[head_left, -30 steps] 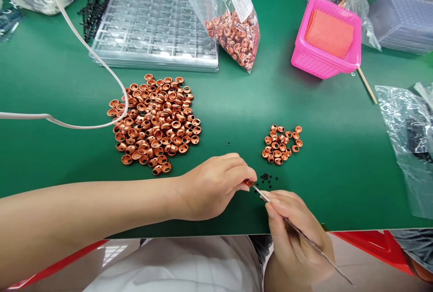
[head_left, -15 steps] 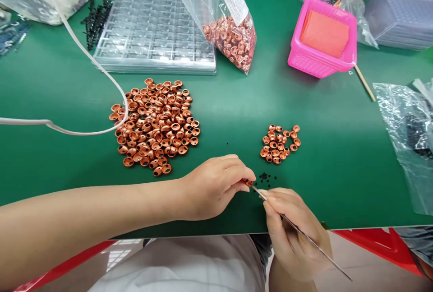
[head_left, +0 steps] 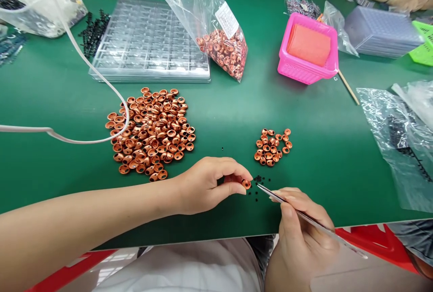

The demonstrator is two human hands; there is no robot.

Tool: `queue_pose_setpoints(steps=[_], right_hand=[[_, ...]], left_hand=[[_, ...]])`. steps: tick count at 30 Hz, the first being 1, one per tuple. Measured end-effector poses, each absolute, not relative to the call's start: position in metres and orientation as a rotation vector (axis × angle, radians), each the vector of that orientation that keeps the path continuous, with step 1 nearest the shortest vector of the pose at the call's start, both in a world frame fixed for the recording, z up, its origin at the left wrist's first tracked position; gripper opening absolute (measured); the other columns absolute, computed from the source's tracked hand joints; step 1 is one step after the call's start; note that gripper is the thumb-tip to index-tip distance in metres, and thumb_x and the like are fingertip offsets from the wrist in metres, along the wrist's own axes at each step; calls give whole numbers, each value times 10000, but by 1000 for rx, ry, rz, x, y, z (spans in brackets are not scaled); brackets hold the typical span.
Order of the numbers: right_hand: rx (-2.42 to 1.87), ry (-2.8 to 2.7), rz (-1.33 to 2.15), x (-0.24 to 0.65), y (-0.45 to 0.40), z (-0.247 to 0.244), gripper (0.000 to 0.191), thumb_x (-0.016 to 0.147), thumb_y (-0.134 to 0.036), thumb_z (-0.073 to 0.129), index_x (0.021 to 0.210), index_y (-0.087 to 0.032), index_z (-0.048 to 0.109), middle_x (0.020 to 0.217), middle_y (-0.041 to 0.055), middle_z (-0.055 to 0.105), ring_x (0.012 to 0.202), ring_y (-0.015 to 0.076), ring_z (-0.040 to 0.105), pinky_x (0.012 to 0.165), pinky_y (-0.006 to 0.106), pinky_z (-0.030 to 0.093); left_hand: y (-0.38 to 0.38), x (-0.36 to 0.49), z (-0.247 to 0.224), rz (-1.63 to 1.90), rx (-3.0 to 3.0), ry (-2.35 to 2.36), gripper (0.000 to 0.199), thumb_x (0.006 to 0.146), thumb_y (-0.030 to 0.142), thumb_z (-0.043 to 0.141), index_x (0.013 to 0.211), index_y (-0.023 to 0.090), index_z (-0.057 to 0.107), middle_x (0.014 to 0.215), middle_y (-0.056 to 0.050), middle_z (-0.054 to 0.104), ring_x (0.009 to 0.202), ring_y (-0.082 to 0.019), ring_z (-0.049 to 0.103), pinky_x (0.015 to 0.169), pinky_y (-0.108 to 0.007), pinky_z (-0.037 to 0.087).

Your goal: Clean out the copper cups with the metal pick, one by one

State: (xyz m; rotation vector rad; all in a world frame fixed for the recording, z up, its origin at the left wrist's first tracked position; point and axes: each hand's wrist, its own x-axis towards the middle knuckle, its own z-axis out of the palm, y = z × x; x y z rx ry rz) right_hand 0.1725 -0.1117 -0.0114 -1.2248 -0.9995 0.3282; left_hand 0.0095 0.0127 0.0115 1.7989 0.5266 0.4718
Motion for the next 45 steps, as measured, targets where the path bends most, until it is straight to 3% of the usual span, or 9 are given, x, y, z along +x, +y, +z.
queue_pose_setpoints(steps=[17, 25, 30, 37, 41, 45], right_hand=[[-1255, -1175, 308, 175, -115, -12, 289, 771, 31, 585, 968, -169, 654, 851, 26, 695, 770, 189, 675, 651, 386, 548], [-1243, -1143, 329, 174, -115, -12, 295, 755, 56, 587, 962, -143, 656, 877, 42, 701, 779, 200, 672, 667, 410, 539], [-1227, -1131, 376, 173, -116, -11, 305, 754, 64, 591, 971, -141, 655, 872, 42, 699, 790, 198, 665, 669, 406, 533], [-1185, -995, 249, 173, -113, -13, 219, 790, 14, 570, 930, -132, 652, 861, 50, 694, 769, 194, 663, 680, 398, 532], [-1147, -968, 208, 175, -111, -14, 194, 787, 5, 577, 911, -125, 651, 830, 45, 683, 749, 193, 660, 669, 390, 527], [-1150, -963, 232, 176, -113, -14, 195, 778, 6, 590, 916, -117, 651, 841, 56, 688, 753, 204, 665, 675, 404, 526]], left_hand=[[10, 8, 10, 529, 2070, 507, 144, 902, 113, 540, 1007, 141, 634, 845, -37, 660, 795, -141, 562, 735, -241, 462], [17, -10, 34, 121, 2449, 646, 203, 903, 104, 496, 975, 156, 678, 913, -75, 613, 832, -204, 551, 716, -322, 488], [28, -21, 53, -25, 2641, 719, 125, 844, 200, 634, 948, 158, 687, 936, -80, 619, 837, -239, 559, 755, -393, 501], [22, 9, 54, 162, 2582, 519, 76, 890, 211, 618, 921, 150, 652, 940, -66, 617, 856, -205, 551, 739, -318, 471], [14, 15, 51, -1, 2518, 312, 80, 879, 178, 626, 801, 163, 625, 837, -42, 589, 784, -178, 528, 683, -275, 438], [20, 3, 50, -231, 2547, 416, 146, 826, 44, 590, 751, 168, 608, 761, -33, 577, 727, -178, 527, 625, -270, 404]])
